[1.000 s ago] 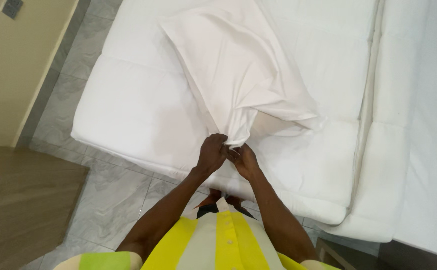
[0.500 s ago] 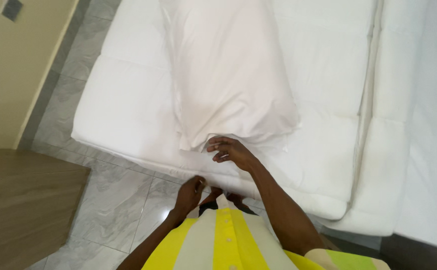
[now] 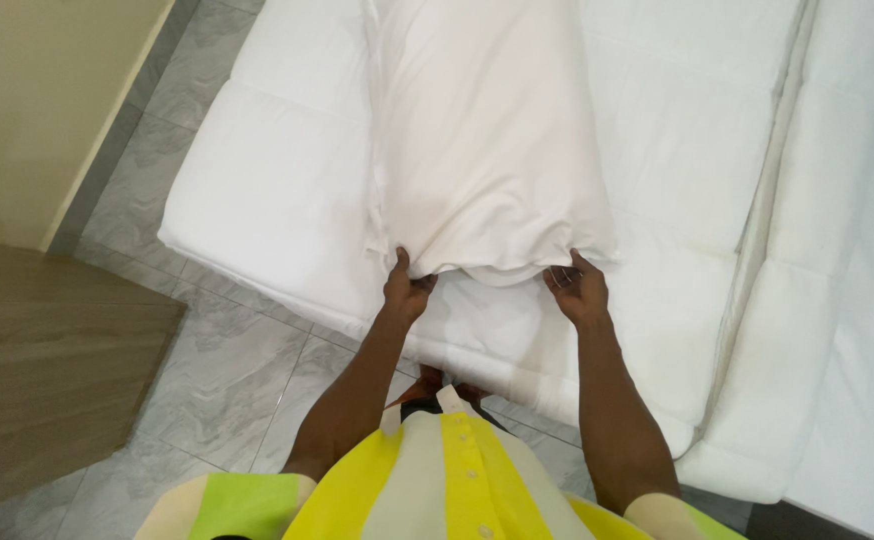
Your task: The person inserts a pillow into a white pillowcase on a bed, repeatedly adjusting and smoothing the fabric to fit the pillow. They then place the finished pillow against the headboard and repeat the process with a second pillow.
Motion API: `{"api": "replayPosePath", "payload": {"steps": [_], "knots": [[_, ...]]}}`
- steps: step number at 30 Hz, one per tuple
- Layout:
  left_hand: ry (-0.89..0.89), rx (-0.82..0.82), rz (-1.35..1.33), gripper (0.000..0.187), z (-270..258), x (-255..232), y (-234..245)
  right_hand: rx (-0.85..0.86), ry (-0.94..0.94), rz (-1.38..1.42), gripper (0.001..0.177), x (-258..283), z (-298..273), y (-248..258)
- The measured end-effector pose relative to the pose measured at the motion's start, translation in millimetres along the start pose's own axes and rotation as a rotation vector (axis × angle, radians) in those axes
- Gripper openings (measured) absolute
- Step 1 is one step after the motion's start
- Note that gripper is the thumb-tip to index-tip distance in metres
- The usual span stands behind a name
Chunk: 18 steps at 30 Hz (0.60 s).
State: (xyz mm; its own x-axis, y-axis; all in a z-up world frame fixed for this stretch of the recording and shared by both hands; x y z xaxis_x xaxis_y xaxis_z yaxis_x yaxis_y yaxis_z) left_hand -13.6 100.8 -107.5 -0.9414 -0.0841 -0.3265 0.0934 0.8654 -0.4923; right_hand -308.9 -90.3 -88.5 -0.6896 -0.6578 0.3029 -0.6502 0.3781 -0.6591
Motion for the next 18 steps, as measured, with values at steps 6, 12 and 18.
{"api": "replayPosePath", "payload": {"steps": [6, 12, 18], "knots": [[-0.226, 0.183, 0.135, 0.035, -48.4, -24.4, 43.7, -0.078, 0.326, -0.304, 0.028, 67.8, -67.2, 16.7], [-0.177, 0.210, -0.024, 0.025, -73.6, -13.9, 31.0, -0.018, 0.174, 0.274, 0.036, 27.8, -83.7, -24.5], [-0.069, 0.357, -0.240, 0.042, -73.0, -10.6, -9.6, 0.072, 0.106, 0.283, 0.047, 9.2, -82.9, -75.4]]}}
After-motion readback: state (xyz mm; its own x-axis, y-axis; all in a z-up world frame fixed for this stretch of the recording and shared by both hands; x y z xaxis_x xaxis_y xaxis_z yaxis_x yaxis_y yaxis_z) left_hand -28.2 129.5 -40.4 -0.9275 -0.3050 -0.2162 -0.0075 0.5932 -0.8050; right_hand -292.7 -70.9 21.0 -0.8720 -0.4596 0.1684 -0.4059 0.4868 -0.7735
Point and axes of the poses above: each hand's wrist, its own z-axis towards the middle knuckle, its own y-axis out of the back of the hand, x = y × z, the point moved 10 cm from there along z, towards the middle knuckle, and after that the axes turned 10 degrees about z, right-handed, at the moved point
